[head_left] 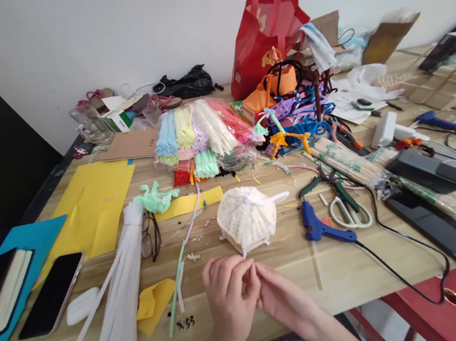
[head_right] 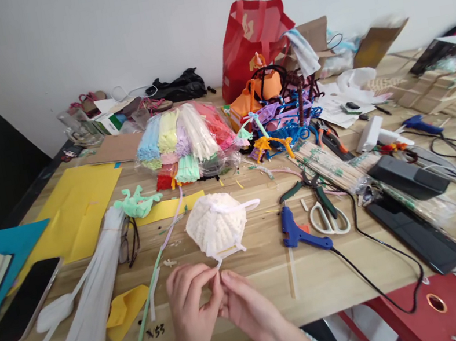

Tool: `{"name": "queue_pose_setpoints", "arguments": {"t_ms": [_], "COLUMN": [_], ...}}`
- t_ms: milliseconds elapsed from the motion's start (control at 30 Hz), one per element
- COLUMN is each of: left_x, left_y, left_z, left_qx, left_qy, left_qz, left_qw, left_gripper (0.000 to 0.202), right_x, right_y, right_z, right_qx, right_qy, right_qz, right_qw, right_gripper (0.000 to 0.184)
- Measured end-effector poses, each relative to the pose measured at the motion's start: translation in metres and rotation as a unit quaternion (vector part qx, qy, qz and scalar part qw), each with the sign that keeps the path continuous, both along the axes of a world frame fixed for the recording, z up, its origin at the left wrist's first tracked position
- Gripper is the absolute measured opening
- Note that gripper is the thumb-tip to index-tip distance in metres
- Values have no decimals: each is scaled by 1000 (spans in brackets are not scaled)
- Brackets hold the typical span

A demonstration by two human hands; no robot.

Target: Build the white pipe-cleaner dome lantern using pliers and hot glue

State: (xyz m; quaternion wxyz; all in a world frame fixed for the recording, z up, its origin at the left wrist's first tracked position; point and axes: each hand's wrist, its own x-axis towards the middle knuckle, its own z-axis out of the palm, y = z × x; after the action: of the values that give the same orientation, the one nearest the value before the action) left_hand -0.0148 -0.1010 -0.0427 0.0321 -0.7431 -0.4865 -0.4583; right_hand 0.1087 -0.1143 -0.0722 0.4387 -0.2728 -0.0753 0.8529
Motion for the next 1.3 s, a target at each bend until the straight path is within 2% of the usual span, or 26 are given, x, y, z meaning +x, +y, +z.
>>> {"name": "queue_pose_setpoints", "arguments": {"t_ms": [100,233,333,467,567,667,733,767,800,867,933,967,1033,1133,1200,1300], "left_x": [-8,-17,-19,-21,-27,-41,-54,-62,-69,-79,-81,-78,-65,-35,-19,-9], "left_y": [0,-1,1,4,7,14,22,28,36,56,85,102,141,195,223,247], "left_z": [-2,-12,-15,-10,-9,-10,-4,2,12,36,61,71,82,77,65,48], "left_qx": [-45,-99,-95,-92,-75,-58,-46,-32,-18,5,37,47,40,24,13,5], "left_qy": [-69,-140,-136,-92,-47,-34,-40,-48,-41,-3,24,36,78,207,232,242], "left_qz": [-30,-55,-49,-32,-23,0,18,26,21,2,-21,-33,-58,-61,-64,-63], "left_qw": [996,984,985,991,996,998,998,998,999,1000,999,998,994,976,971,968], "left_gripper": [10,21,22,20,25,25,8,8,17,17,13,13,16,17,13,20], "right_x": [-1,3,5,1,6,32,59,73,86,104,108,105,95,76,67,62], "right_y": [2,8,11,12,12,21,34,44,57,89,130,151,194,244,264,281], "right_z": [4,4,-2,-10,-7,18,46,63,80,109,127,129,125,102,85,68], "right_qx": [20,30,25,33,101,215,331,382,431,518,591,628,682,702,698,692], "right_qy": [-6,-47,-66,-81,-113,-187,-275,-326,-380,-486,-549,-557,-562,-604,-630,-648], "right_qz": [1,-6,-24,-38,-74,-91,-100,-107,-130,-154,-156,-153,-130,-108,-96,-80], "right_qw": [1000,998,997,995,986,954,897,858,808,686,569,522,449,361,326,309], "right_gripper": [28,35,33,28,32,28,17,13,14,18,19,18,17,13,12,17]}}
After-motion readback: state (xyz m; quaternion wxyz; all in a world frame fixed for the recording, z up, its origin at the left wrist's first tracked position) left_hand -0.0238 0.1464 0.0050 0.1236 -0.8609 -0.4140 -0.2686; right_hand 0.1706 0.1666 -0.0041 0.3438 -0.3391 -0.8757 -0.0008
